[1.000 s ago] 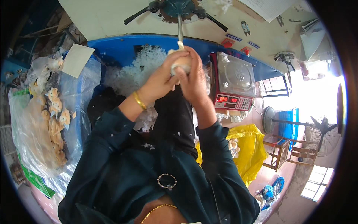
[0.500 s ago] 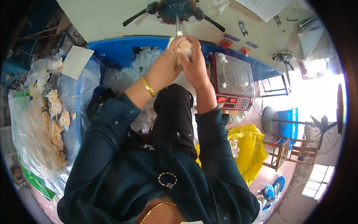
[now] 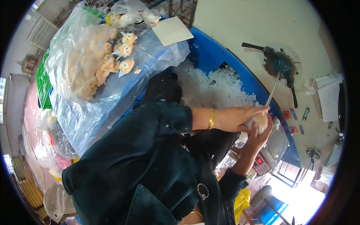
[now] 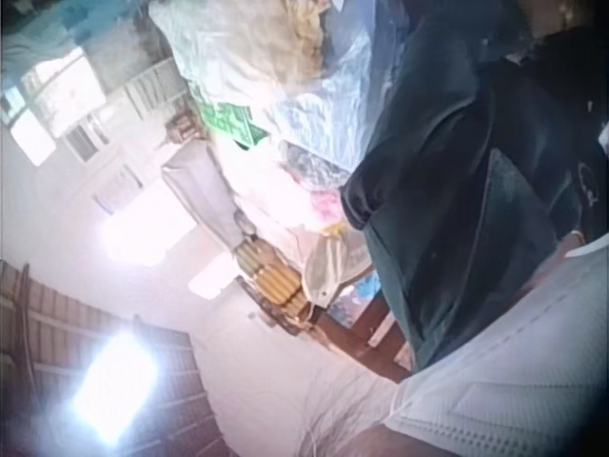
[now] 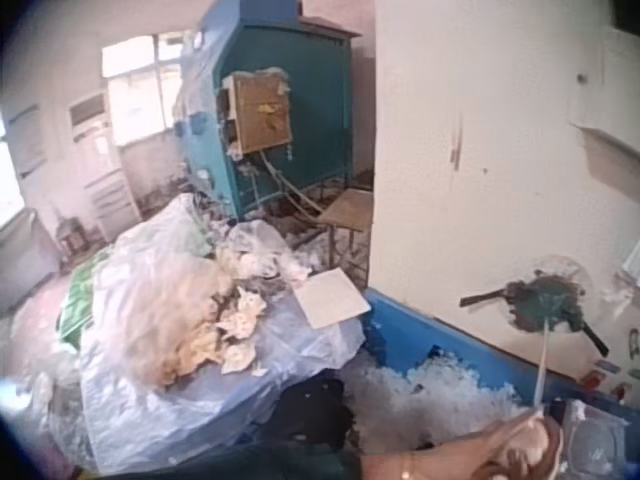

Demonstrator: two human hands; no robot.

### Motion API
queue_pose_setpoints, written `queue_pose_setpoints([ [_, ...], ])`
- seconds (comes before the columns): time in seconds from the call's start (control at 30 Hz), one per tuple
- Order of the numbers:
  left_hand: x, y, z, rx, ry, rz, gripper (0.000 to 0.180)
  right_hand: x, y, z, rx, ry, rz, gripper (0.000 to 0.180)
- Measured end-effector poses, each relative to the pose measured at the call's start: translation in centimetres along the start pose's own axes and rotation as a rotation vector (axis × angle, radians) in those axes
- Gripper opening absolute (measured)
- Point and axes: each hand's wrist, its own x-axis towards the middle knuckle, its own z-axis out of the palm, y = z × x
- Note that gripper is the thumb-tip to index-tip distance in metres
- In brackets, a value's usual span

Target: The person sits on the floor and repeatedly picks up small white stuffed animal bodies, then uses a manual stuffing machine to fill them with white fluffy material. The person handles each item one at a time, compressing and shaping the stuffed animals before placing them into a yellow bag.

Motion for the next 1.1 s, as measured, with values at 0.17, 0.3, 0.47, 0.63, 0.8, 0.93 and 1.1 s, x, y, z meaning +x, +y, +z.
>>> queue_pose_setpoints([
  [0.17, -9.8, -2.6, -14.1, 0.701, 0.261, -0.671, 0.064, -7.3, 7.4, -10.4, -0.704, -0.136, 0.206, 0.059],
  [0.3, -22.9, -5.0, -25.5, 1.509, 0.294, -1.024, 0.046, -15.9, 11.9, -22.4, -0.973, -0.617, 1.212, 0.055],
  [0.47, -27.5, -7.8, -27.1, 1.258, 0.503, -0.986, 0.032, -11.5, 9.0, -14.9, -0.502, -0.384, 0.486, 0.037],
  [0.63, -12.1, -5.3, -15.2, 0.806, 0.548, -0.509, 0.03, -4.1, 2.4, 3.1, 0.107, -0.441, 0.077, 0.025],
  [0.8, -5.7, -0.4, -4.9, 0.434, 0.398, -0.239, 0.044, -0.5, -4.5, 11.1, 0.263, -0.141, 0.038, 0.024],
  [0.93, -4.6, 0.9, -4.2, -0.31, 0.429, -0.291, 0.035, 0.7, -1.8, 7.0, 0.341, -0.155, 0.105, 0.013],
  [1.1, -2.5, 0.0, -3.9, -0.318, 0.171, -0.458, 0.023, 0.4, -0.4, 3.7, 0.471, -0.296, 0.141, 0.016],
])
